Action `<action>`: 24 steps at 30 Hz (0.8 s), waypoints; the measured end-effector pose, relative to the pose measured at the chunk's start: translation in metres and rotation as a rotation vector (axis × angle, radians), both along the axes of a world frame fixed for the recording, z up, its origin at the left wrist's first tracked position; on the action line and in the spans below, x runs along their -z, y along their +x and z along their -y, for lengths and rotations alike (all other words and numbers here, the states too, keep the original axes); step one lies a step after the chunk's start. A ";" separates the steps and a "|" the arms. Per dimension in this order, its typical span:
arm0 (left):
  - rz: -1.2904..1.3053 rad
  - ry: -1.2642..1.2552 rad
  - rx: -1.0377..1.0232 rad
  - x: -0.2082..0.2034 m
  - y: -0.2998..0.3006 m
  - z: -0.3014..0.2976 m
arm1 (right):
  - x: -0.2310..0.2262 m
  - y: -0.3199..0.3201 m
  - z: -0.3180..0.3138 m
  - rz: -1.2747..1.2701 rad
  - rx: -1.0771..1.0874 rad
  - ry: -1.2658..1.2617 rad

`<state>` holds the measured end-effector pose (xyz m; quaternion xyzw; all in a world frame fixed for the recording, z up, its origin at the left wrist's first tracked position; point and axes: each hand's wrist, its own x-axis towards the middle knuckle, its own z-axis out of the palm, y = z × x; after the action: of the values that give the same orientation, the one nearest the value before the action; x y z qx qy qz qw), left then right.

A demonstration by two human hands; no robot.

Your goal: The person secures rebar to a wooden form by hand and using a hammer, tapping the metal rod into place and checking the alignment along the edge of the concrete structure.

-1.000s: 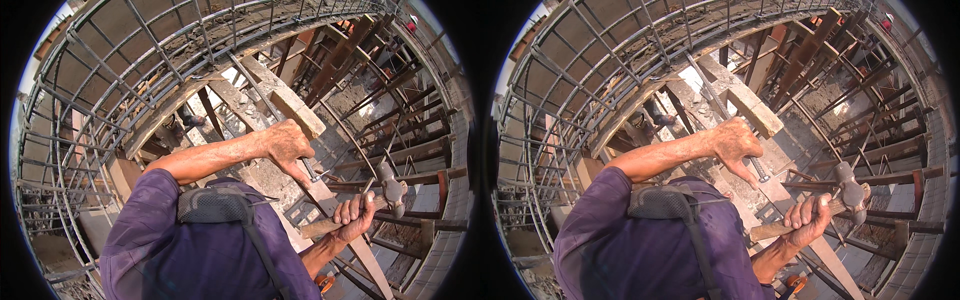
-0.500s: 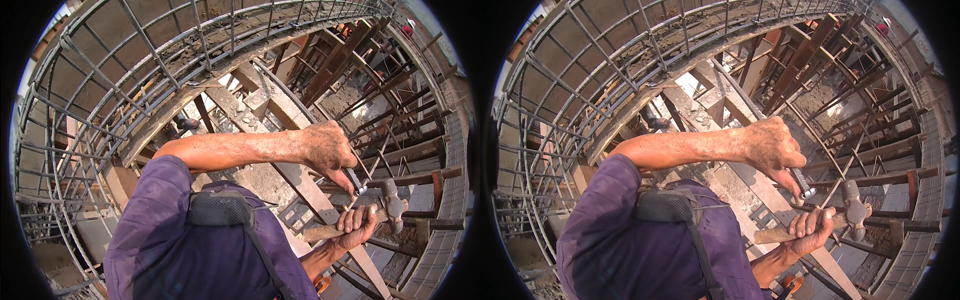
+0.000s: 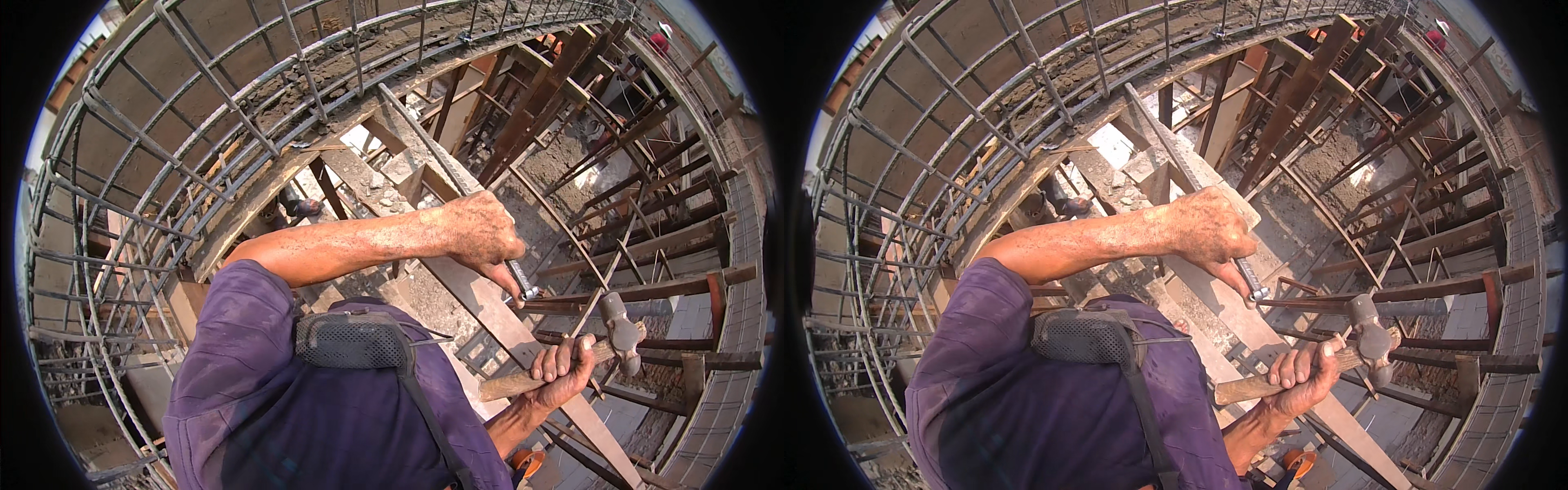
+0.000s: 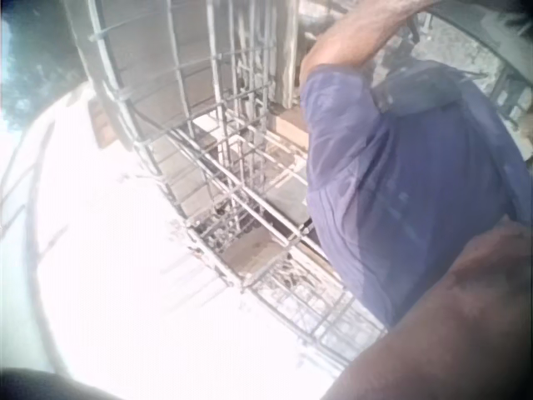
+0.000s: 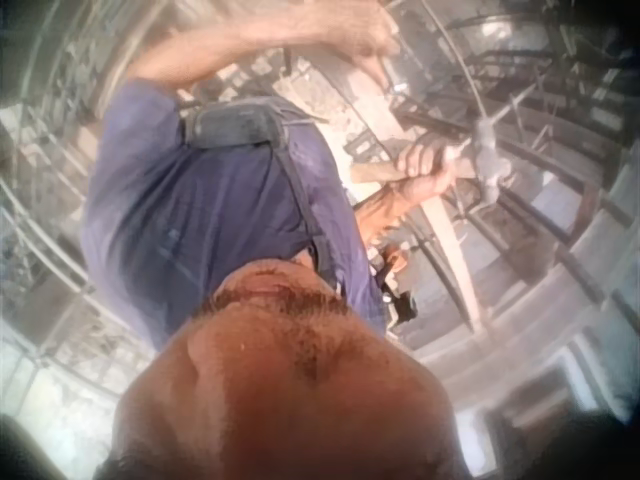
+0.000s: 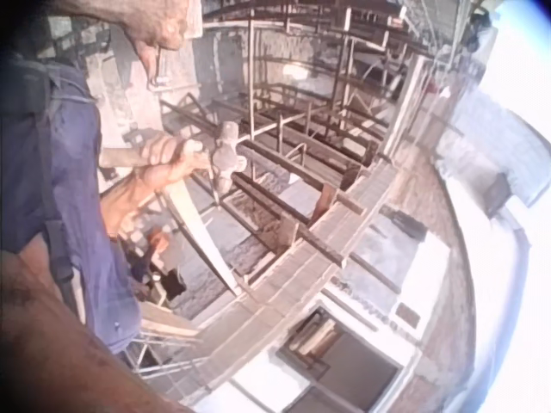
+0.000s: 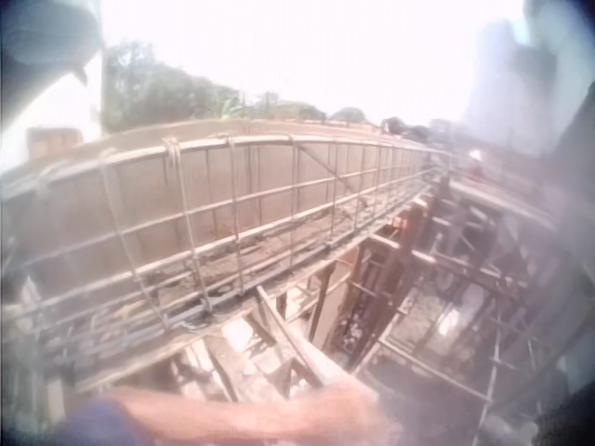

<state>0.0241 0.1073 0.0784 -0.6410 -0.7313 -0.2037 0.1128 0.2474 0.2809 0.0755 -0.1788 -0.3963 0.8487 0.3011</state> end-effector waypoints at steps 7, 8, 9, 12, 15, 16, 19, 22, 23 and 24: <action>-0.085 0.302 -0.051 -0.027 0.004 -0.025 | 0.009 0.015 -0.013 -0.006 0.030 -0.010; -0.088 0.348 -0.054 -0.023 -0.009 -0.032 | 0.008 0.014 -0.014 -0.008 0.029 -0.008; -0.125 0.372 -0.089 -0.017 -0.011 -0.040 | 0.005 0.013 -0.012 -0.021 0.028 0.003; -0.171 0.442 -0.154 -0.014 -0.018 -0.052 | -0.019 0.011 -0.002 -0.101 0.059 0.053; -0.183 0.477 -0.220 -0.023 -0.023 -0.054 | -0.033 0.004 -0.012 -0.275 0.166 0.226; -0.169 0.492 -0.226 -0.025 -0.027 -0.056 | -0.026 0.000 -0.019 -0.377 0.162 0.187; -0.130 0.480 -0.207 -0.021 -0.031 -0.064 | -0.015 -0.028 0.016 -0.219 -0.035 0.059; 0.010 0.202 -0.338 -0.019 -0.042 -0.053 | -0.022 -0.029 0.044 0.119 -0.378 0.003; -0.010 0.248 -0.314 -0.014 -0.040 -0.051 | -0.014 -0.025 0.050 0.155 -0.363 0.018; -0.030 0.293 -0.291 -0.010 -0.037 -0.050 | -0.013 -0.019 0.051 0.150 -0.299 0.052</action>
<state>-0.0129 0.1572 0.0881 -0.5085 -0.7769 -0.2798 0.2440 0.2286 0.2304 0.0888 -0.1728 -0.4616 0.8579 0.1454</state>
